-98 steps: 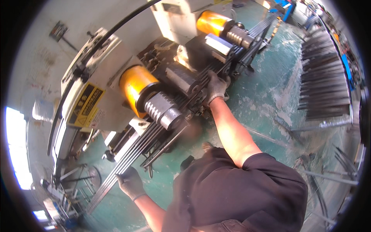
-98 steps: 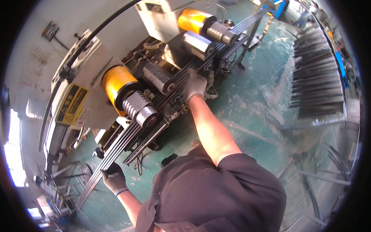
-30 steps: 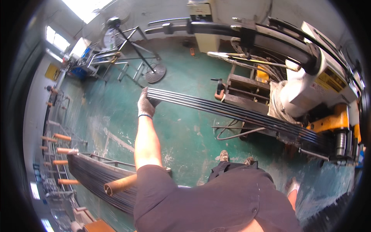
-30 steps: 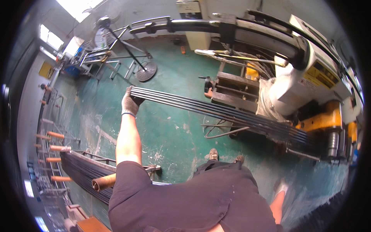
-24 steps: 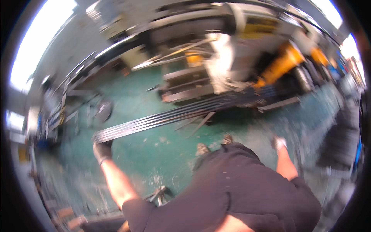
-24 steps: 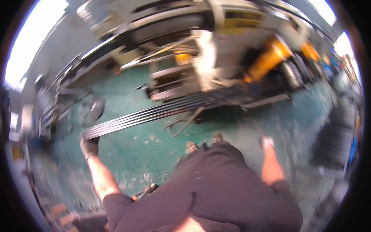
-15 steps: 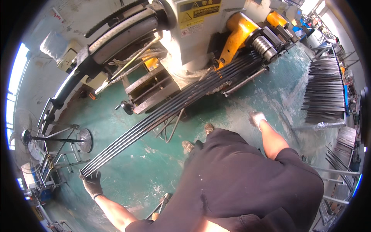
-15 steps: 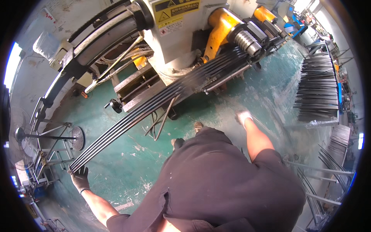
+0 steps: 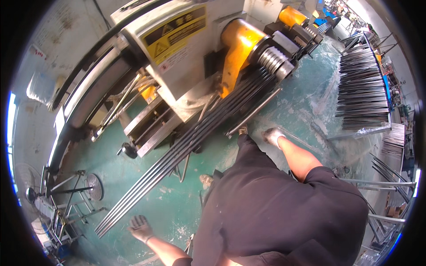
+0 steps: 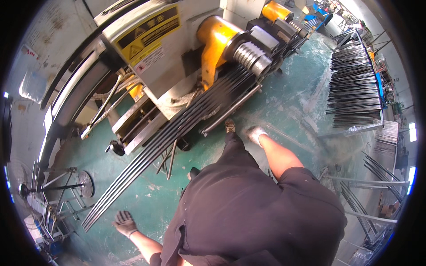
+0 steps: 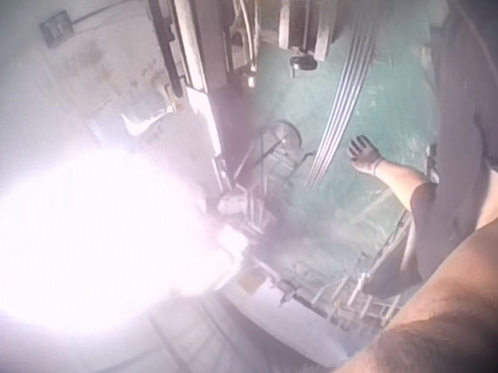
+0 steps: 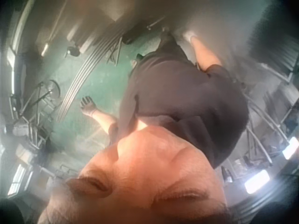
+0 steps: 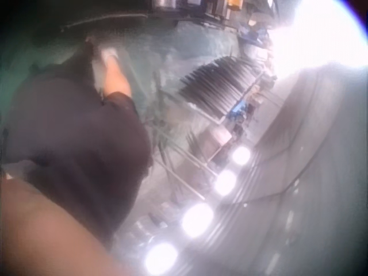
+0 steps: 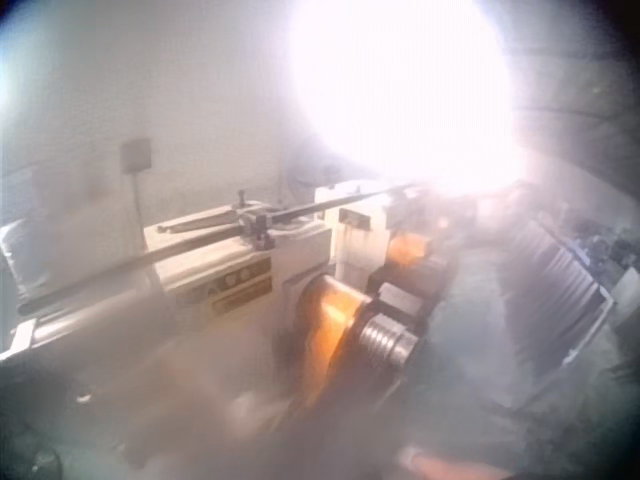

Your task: The person operates a metal rod bending machine in a workshop. They adjust the machine, feed multiple straight metal rods through the bending mechanism, and then measure the resulting bent rods with a tape measure on a wooden workbench.

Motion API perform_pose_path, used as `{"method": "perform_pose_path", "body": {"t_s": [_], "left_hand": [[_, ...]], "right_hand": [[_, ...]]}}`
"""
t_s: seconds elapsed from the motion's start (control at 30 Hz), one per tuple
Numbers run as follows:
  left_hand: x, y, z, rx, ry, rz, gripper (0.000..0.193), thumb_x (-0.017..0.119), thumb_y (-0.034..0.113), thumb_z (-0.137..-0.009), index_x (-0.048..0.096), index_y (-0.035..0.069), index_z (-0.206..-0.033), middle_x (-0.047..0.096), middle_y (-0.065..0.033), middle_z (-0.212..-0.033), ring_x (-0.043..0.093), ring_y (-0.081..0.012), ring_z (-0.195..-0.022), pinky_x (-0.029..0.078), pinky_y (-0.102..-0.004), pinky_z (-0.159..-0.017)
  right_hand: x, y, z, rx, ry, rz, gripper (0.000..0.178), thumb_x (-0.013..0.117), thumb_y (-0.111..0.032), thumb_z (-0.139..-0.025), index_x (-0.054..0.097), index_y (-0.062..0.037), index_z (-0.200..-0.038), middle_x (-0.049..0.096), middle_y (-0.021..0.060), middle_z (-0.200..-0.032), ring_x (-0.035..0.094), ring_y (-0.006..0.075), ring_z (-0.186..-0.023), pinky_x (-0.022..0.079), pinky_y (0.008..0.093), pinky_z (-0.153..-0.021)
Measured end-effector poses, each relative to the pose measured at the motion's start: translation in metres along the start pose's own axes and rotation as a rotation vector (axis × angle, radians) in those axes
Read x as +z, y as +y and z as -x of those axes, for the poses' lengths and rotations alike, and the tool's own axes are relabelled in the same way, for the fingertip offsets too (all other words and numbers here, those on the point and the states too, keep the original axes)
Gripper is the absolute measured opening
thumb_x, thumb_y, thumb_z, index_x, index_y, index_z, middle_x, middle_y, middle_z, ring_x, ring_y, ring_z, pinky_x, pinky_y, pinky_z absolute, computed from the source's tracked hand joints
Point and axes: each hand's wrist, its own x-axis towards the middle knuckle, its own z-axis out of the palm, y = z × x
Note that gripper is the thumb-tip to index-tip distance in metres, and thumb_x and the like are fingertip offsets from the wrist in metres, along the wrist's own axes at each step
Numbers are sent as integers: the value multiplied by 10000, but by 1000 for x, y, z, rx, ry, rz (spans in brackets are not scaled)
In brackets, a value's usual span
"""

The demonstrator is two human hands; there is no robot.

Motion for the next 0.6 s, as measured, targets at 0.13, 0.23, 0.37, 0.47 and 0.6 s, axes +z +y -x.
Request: {"method": "perform_pose_path", "body": {"t_s": [0.13, 0.23, 0.37, 0.47, 0.6], "left_hand": [[36, -154, 44, -234, -40, -90, 900, 471, 664, -1136, 234, 74, -1772, 240, -178, -1848, 204, -375, -1707, 198, -605, -1374], [-9, -248, -12, -208, -731, -532, 585, 435, 595, -1170, 583, 87, -1420, 588, -119, -1484, 563, -340, -1313, 460, -502, -1152], [82, -361, 94, -408, -565, -374, 417, 470, 506, -1155, 633, 124, -1126, 648, -63, -1172, 606, -285, -1141, 485, -445, -1052], [162, -427, 173, 466, -840, -1485, 300, 656, 428, -1069, 750, 144, -1050, 746, -66, -1057, 691, -315, -1154, 535, -502, -1059], [194, -443, 233, 924, -920, -1724, 324, 933, 147, -814, 805, 93, -1108, 788, -97, -985, 755, -353, -939, 632, -446, -862]], "right_hand": [[-32, 52, -71, 70, -84, 17, 554, 663, -531, -1043, 800, -19, -882, 790, 113, -832, 730, 276, -781, 572, 454, -798], [-61, 91, -136, 128, -107, 78, 635, 693, -627, -990, 842, -15, -1070, 832, 177, -1061, 781, 350, -931, 592, 487, -890], [-113, 91, -228, -185, 20, 372, 618, 708, -600, -959, 840, -24, -1140, 818, 214, -1185, 763, 430, -1115, 584, 472, -988], [-160, 65, -282, -37, -152, 321, 582, 712, -572, -952, 850, -37, -1137, 832, 205, -1157, 771, 414, -1148, 578, 451, -1036], [-180, 60, -256, -39, -138, 26, 472, 691, -477, -976, 861, -43, -1050, 837, 157, -991, 797, 319, -952, 593, 462, -909]]}}
